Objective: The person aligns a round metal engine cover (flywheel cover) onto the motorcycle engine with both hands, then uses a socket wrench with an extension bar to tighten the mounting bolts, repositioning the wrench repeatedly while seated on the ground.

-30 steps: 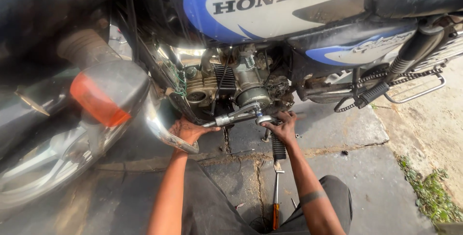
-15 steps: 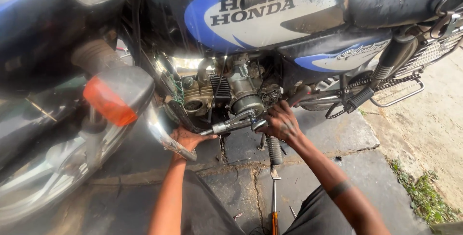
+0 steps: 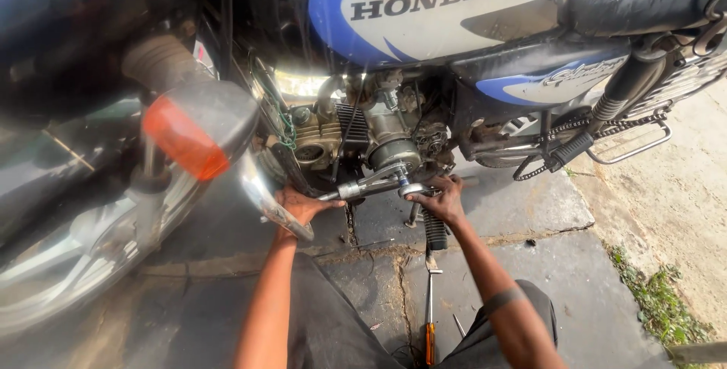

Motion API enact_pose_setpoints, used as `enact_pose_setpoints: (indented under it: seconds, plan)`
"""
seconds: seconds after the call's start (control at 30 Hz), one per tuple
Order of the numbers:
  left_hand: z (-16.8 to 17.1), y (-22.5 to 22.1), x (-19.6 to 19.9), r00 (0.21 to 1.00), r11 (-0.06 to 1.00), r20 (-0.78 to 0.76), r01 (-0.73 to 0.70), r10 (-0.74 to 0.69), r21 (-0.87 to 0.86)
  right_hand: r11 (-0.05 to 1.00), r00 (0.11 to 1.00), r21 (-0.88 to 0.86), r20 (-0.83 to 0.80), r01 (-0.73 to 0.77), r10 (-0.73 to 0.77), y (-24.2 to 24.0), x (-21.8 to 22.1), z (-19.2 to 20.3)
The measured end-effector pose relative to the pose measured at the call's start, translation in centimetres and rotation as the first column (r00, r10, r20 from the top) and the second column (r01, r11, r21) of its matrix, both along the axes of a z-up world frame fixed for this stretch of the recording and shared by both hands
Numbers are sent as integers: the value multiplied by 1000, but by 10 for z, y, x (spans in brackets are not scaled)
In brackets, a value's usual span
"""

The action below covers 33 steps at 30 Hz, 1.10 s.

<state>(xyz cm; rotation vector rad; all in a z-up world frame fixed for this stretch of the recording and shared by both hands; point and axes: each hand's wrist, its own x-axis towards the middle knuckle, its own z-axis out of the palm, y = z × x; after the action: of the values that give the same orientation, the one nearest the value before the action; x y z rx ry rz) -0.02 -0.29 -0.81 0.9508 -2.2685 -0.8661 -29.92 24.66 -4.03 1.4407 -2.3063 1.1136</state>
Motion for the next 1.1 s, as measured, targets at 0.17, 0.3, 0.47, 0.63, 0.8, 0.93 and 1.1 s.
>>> enact_pose_setpoints:
  seconds: [0.17, 0.3, 0.47, 0.63, 0.8, 0.93, 1.1]
  plan:
    - [-9, -6, -5, 999, 998, 11, 50, -50, -39, 889, 871, 457, -452, 40, 193, -8, 53, 137]
    - [9, 6, 1, 980, 994, 196, -40, 18, 105, 677, 117, 558, -805, 481, 581, -22, 38, 87]
    - [5, -2, -1, 969, 996, -238, 79, -68, 37, 911, 412, 367, -871, 186, 266, -18, 46, 104]
    - [15, -2, -5, 993, 994, 98, -73, 65, 87, 996, 936, 17, -343, 86, -76, -5, 39, 36]
    - [-5, 3, -1, 996, 999, 91, -18, 13, 49, 989, 960, -4, -238, 150, -147, 4, 39, 30]
    - [-12, -17, -15, 983, 999, 180, -32, 34, -13, 974, 788, 188, -615, 127, 16, -12, 56, 87]
    - [9, -1, -7, 903, 1000, 430, -7, 7, -1, 816, 269, 440, -894, 376, 358, -21, 46, 89]
